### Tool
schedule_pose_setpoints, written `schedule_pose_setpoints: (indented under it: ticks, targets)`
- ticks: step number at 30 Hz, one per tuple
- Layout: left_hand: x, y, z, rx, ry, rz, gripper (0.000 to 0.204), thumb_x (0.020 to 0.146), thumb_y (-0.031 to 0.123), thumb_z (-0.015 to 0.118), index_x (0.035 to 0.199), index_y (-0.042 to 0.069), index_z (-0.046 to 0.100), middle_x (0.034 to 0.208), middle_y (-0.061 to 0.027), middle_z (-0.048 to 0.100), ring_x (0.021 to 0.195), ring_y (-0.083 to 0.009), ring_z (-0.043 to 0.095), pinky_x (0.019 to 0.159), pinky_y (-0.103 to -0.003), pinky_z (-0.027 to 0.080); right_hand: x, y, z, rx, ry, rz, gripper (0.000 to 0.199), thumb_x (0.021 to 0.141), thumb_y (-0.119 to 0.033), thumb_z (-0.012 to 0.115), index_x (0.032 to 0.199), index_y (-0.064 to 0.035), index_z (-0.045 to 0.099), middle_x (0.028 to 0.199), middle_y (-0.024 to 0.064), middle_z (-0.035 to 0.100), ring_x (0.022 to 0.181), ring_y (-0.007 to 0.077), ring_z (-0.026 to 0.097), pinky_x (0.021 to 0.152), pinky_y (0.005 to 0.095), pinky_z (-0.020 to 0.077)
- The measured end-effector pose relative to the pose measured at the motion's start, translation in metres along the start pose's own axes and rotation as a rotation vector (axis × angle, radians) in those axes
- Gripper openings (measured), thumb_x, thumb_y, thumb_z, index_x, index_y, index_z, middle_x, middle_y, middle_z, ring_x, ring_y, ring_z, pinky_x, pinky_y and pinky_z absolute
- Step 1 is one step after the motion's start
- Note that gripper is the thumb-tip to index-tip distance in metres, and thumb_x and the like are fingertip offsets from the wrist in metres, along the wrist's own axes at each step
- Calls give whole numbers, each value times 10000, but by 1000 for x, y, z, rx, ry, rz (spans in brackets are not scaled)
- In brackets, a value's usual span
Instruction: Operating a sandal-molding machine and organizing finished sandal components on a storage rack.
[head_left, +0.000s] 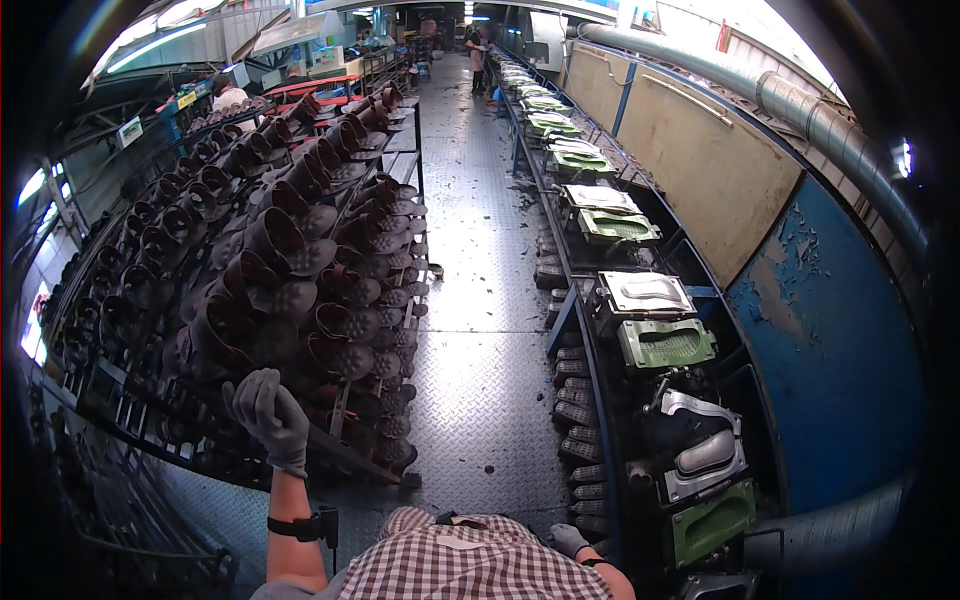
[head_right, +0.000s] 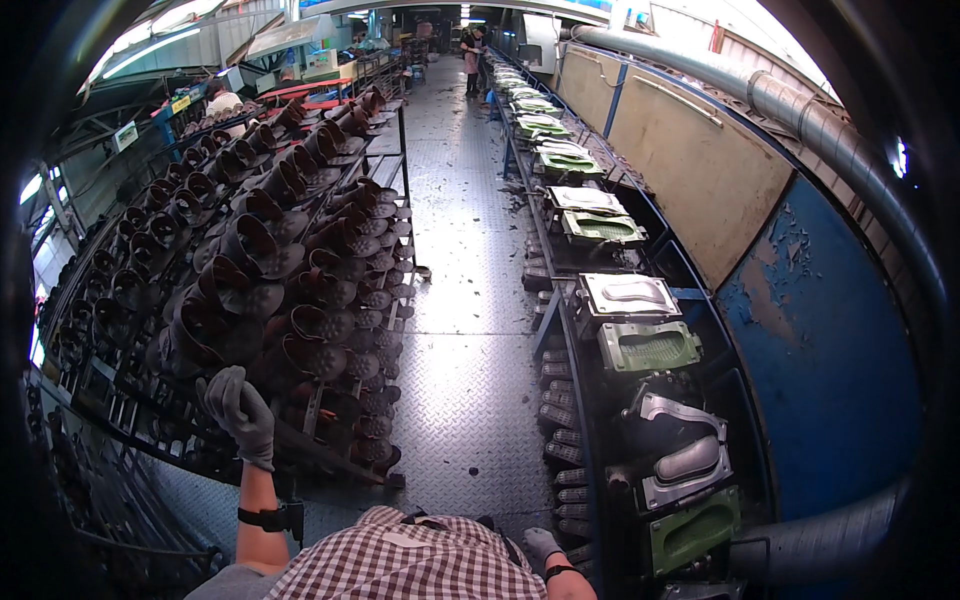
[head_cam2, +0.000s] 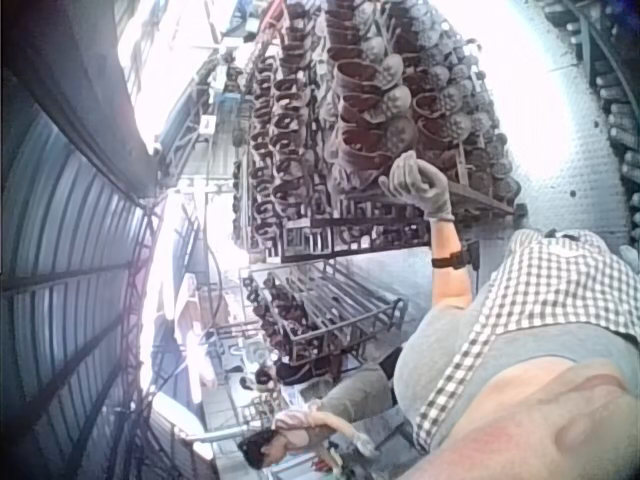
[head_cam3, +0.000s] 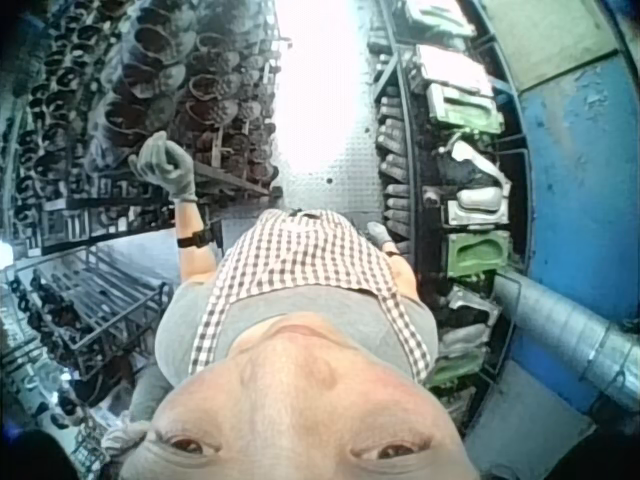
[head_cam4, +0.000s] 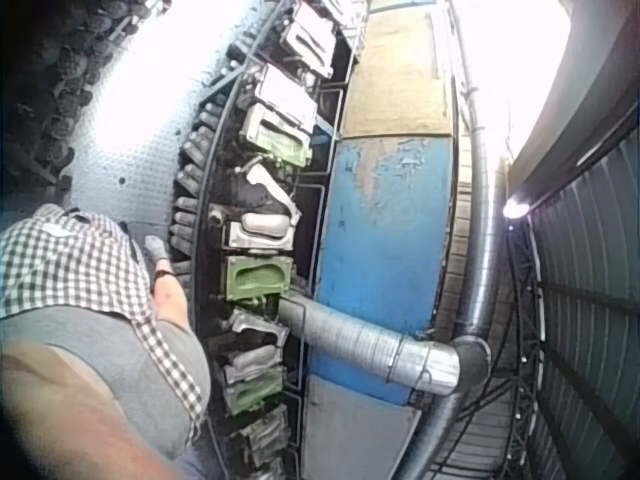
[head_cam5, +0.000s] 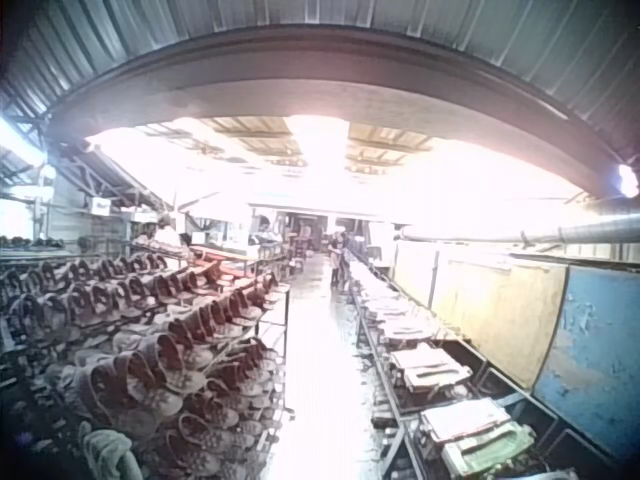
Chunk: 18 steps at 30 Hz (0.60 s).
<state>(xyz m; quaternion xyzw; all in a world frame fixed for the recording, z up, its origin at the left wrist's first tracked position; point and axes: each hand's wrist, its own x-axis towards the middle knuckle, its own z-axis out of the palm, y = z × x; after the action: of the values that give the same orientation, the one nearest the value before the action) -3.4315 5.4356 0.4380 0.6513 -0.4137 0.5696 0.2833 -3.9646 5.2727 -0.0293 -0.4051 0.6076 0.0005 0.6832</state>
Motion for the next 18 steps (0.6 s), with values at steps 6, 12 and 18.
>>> schedule_pose_setpoints:
  ticks: [6,12,18]
  targets:
    - [0,-1,0,9,-3,4,274,981,43,588,1247,111,595,1173,-58,638,1160,-249,629,1211,-530,319,18,14,-3,-26,23,-20,228,1016,-262,541,1005,-85,685,844,49,677,687,179,616,628,347,516]
    - [0,0,-1,10,-5,-1,272,982,15,582,1238,103,595,1183,-61,644,1159,-253,631,1197,-539,335,37,30,-8,-81,10,-33,303,982,-354,551,1005,-103,720,841,38,700,674,169,621,601,356,511]
    - [5,-3,2,-3,8,1,274,981,-14,575,1232,93,597,1185,-70,652,1148,-261,637,1183,-548,352,26,18,-5,-92,6,-56,284,982,-335,541,992,-107,710,843,36,699,670,170,620,604,356,513]
